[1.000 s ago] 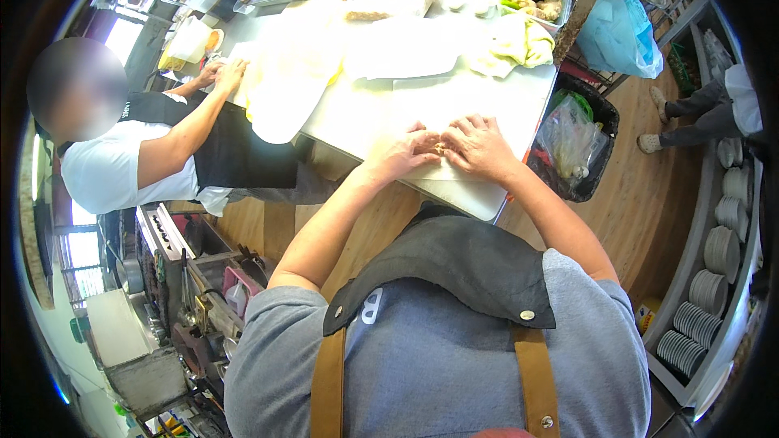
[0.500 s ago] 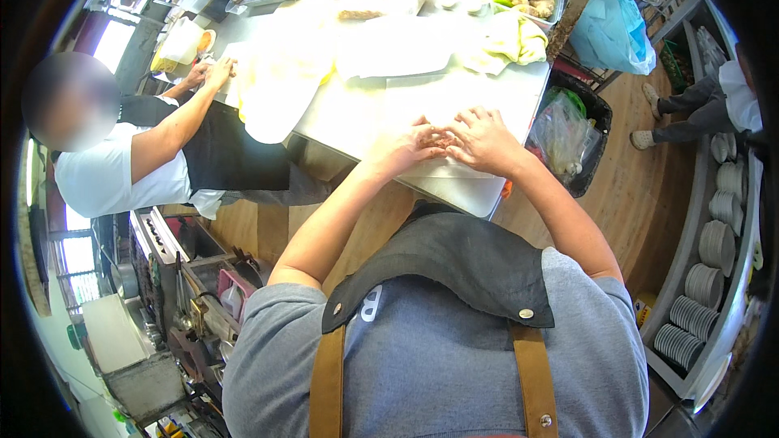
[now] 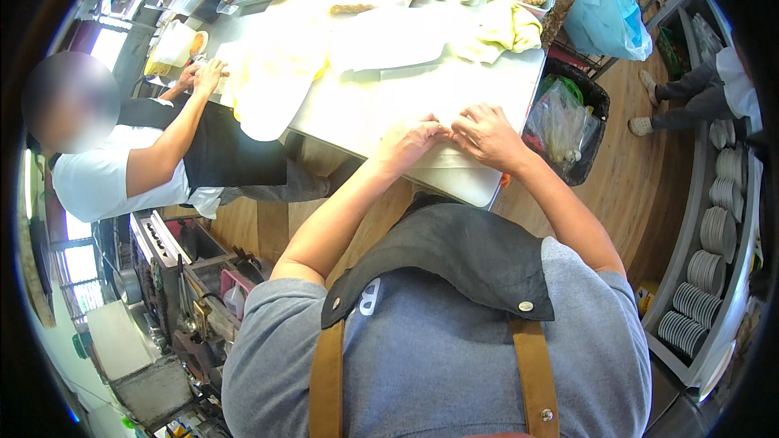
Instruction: The person repeatedly scoops a meat filling onto thin square wrappers, rolls them into cylindrical spring rolls, and places the finished rolls on a tray. The process is continuous and repetitive throughout the clip.
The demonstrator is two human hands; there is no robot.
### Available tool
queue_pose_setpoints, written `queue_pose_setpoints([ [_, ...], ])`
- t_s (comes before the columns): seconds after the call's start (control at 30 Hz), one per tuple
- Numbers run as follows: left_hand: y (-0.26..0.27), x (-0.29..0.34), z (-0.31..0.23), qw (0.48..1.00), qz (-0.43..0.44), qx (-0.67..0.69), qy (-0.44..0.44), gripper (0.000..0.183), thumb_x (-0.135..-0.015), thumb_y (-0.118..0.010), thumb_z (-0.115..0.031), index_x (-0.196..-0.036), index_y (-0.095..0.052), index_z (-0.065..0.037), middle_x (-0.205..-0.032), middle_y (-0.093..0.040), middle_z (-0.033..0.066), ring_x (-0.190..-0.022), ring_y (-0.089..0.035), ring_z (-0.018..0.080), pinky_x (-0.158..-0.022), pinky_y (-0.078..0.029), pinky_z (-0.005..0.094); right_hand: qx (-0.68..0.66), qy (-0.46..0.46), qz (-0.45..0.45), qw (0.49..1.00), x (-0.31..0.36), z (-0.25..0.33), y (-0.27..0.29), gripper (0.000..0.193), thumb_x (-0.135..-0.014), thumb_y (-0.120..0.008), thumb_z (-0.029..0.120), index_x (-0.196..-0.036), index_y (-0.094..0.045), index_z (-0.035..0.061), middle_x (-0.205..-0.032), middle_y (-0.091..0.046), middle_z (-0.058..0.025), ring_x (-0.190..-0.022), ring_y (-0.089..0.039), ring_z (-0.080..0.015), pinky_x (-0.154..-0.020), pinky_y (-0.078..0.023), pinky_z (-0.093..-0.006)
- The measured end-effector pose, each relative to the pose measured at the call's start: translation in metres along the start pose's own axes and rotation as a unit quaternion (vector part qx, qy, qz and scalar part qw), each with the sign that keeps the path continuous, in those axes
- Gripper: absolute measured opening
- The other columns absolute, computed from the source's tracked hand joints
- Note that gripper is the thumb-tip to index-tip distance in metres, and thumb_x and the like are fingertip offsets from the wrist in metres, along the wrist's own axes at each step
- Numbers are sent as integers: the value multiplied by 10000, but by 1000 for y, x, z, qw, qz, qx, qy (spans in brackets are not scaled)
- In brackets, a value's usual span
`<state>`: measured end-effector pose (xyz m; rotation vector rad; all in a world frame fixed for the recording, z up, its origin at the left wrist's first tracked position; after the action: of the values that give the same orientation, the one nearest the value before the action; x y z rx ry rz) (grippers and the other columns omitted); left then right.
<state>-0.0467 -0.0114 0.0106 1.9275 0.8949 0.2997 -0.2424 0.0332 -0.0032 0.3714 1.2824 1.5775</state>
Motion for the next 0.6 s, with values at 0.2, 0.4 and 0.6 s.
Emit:
queue_pose_setpoints([
  [0.2,-5,-2,0,1000,-11,1,-1,154,-928,-705,-232,-1015,-764,-119,-973,-703,58,-892,-700,264,-788,-558,379,31,-17,-16,999,1,0,-1,232,-932,-667,301,-1124,-664,170,-1117,-617,-85,-1098,-578,-296,-978,-431,-457],
  [0.4,-10,-8,-3,996,9,-86,-11,213,-994,-653,-253,-1169,-707,-144,-1003,-723,74,-873,-710,292,-756,-573,383,45,-26,13,999,2,3,-1,346,-910,-681,316,-1209,-653,143,-1272,-586,-114,-1226,-517,-326,-1028,-399,-479],
  [0.6,-2,-12,-13,987,69,82,123,290,-964,-694,-297,-1192,-696,-118,-1058,-705,85,-949,-701,287,-835,-558,398,11,-33,-11,999,6,-7,4,266,-900,-686,324,-1121,-669,178,-1171,-601,-94,-1155,-544,-315,-1000,-422,-478],
])
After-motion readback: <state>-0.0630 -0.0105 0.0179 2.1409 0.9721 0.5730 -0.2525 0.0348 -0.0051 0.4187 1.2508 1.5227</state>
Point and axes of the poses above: each hand's wrist, its own x-axis away from the middle knuckle, its own y-axis out of the back of the hand, z = x × y, the point moved 3 cm from there along -x, towards the middle knuckle
